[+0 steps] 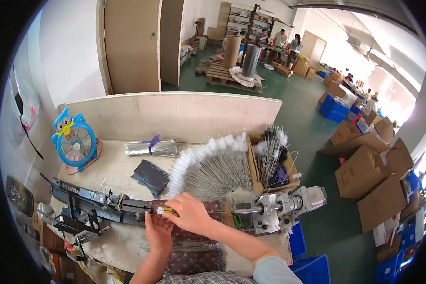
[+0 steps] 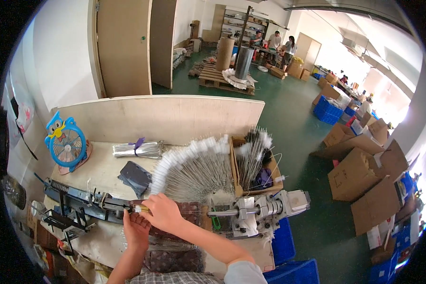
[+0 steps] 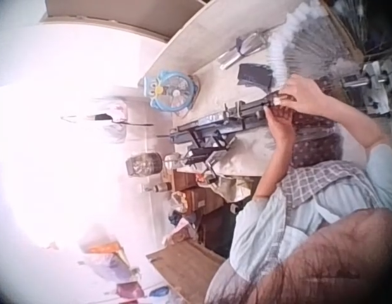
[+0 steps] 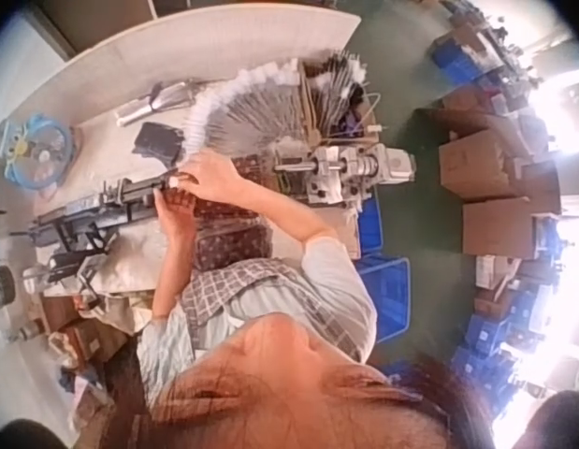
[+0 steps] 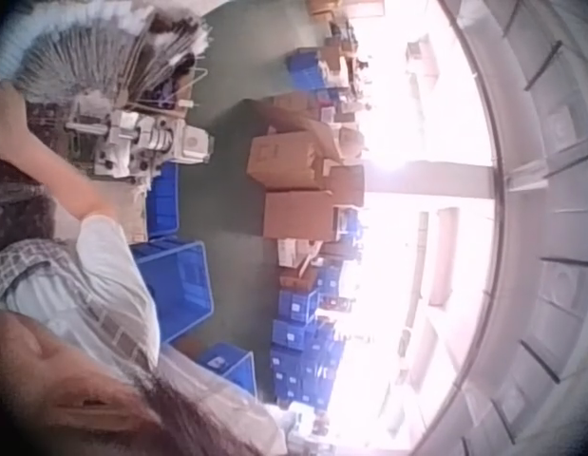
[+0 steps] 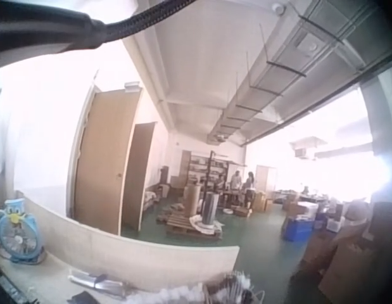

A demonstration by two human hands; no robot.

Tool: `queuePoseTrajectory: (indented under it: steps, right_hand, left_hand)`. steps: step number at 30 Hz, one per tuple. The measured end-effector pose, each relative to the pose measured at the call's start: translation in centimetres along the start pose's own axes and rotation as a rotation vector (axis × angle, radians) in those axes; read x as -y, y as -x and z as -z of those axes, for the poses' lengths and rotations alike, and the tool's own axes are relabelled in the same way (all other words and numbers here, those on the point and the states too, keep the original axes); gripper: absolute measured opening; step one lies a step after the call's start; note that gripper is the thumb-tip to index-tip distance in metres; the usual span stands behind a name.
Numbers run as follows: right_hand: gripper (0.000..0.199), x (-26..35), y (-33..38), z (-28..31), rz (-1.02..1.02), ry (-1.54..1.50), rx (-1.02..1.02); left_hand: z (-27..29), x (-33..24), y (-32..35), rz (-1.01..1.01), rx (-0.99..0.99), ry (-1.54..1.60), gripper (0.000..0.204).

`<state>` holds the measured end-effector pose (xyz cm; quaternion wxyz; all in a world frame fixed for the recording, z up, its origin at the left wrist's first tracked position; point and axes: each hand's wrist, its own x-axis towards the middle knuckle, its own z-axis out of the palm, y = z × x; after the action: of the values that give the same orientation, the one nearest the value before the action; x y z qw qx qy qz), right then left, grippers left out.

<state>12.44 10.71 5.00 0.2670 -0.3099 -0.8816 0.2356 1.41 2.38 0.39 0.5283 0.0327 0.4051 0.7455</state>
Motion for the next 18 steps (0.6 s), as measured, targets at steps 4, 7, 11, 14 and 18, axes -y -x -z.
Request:
queuePoseTrajectory:
  steps: [4,7,11,14,18]
  right_hand:
    - [0.036,2.1,-0.1,-0.8,0.072,0.043,-0.032]
    - [0.04,2.3,-0.3,-0.9,0.09,0.075,-0.068]
    - [0.038,2.3,-0.1,-0.6,0.135,0.098,-0.133]
    - [0.035,2.9,-0.2,-1.4,0.112,0.154,-0.18]
    - [0.034,3.0,-0.6,-2.5,0.107,0.223,-0.228]
  left_hand:
    - [0.2,-0.9,1.0,-0.019,0.001,0.081,0.041]
    - [0.1,-0.9,1.1,-0.004,-0.011,0.097,0.041]
    - [-0.3,-0.6,0.9,0.045,0.102,0.125,0.043]
    - [-0.2,-0.9,1.2,0.052,0.1,0.134,0.042]
    - [0.7,-0.6,1.2,0.041,0.116,0.192,0.039]
